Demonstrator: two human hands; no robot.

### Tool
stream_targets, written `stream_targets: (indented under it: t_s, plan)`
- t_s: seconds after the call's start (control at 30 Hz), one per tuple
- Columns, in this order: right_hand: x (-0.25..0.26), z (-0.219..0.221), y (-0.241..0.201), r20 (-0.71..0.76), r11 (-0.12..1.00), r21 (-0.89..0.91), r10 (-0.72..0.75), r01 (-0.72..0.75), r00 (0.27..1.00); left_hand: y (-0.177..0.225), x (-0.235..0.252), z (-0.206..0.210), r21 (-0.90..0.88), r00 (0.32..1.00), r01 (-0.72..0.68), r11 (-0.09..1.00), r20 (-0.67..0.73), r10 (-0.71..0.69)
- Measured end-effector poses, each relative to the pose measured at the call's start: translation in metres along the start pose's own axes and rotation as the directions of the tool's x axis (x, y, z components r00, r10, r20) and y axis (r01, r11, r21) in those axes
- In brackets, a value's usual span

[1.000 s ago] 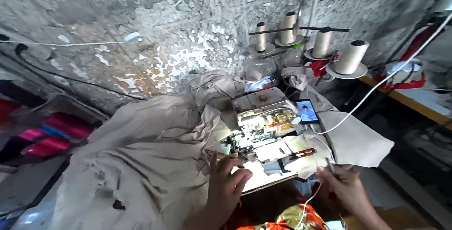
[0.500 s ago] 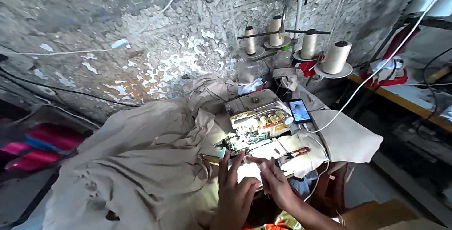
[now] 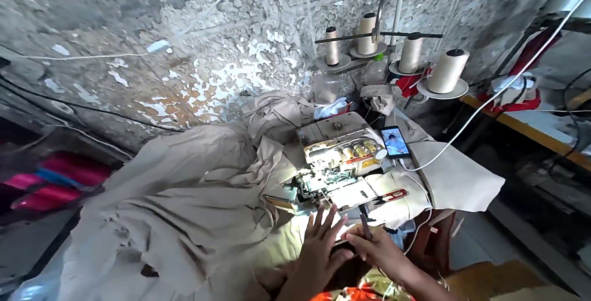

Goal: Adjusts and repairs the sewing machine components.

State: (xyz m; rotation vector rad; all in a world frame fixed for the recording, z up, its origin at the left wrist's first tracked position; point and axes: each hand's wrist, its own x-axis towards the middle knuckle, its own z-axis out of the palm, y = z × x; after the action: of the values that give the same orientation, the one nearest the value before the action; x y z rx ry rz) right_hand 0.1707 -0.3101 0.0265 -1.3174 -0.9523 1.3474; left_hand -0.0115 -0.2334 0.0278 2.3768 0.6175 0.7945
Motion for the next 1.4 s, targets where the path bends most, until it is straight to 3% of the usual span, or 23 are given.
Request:
stream_targets:
  t_s: [0.1,0.23,0.43,0.57,0.67,0.8,0.9,1.13,1.2,1.23,1.33,1.4]
  plan:
    - [-0.011,-0.005,0.000,-0.019,0.985,-0.139,-0.104,0.100,0.994,-0.019,0.015,-0.003,0.053,0.997,-0.034,0.998,0.071,0.030]
    - [-0.017,-0.032,0.014,-0.093,0.919,-0.369,-0.186,0.140,0.978,-0.034,0.022,-0.007,0.143,0.992,-0.096,0.985,-0.065,0.107]
    - [-0.014,-0.087,0.037,-0.186,0.754,-0.638,0.046,-0.156,0.982,-0.029,0.019,-0.025,0.220,0.988,-0.054,0.974,-0.127,0.083]
    - [0.001,-0.109,0.039,-0.338,0.645,-0.758,-0.262,-0.097,0.904,-0.024,0.018,-0.029,0.220,0.990,-0.052,0.974,-0.120,0.080]
    - [0.030,-0.128,0.042,-0.276,0.522,-0.850,-0.334,-0.067,0.901,-0.020,0.021,-0.029,0.214,0.992,-0.045,0.976,-0.110,0.070]
    - [0.054,-0.138,0.043,-0.143,0.381,-0.920,-0.111,-0.091,0.984,-0.016,0.021,-0.027,0.223,0.990,-0.053,0.973,-0.118,0.081]
    - [0.054,-0.136,0.042,-0.092,0.306,-0.950,-0.085,-0.061,0.992,-0.015,0.020,-0.028,0.232,0.990,-0.055,0.971,-0.116,0.084]
    - [0.045,-0.133,0.050,0.042,0.118,-0.989,-0.332,0.086,0.942,-0.013,0.022,-0.027,0.218,0.990,-0.065,0.974,-0.111,0.091]
    - [0.036,-0.124,0.048,0.040,0.162,-0.978,-0.468,0.131,0.883,-0.013,0.020,-0.028,0.224,0.990,-0.067,0.972,-0.109,0.093]
    - [0.028,-0.116,0.045,0.003,0.271,-0.950,-0.487,0.154,0.874,-0.012,0.019,-0.028,0.218,0.990,-0.065,0.974,-0.106,0.090]
    - [0.002,-0.084,0.030,-0.118,0.753,-0.649,-0.242,0.110,0.963,-0.011,0.019,-0.028,0.209,0.994,-0.060,0.976,-0.075,0.077]
    - [-0.008,-0.060,0.022,-0.089,0.948,-0.315,-0.072,0.040,0.993,-0.009,0.021,-0.027,0.228,0.994,-0.077,0.971,-0.061,0.093]
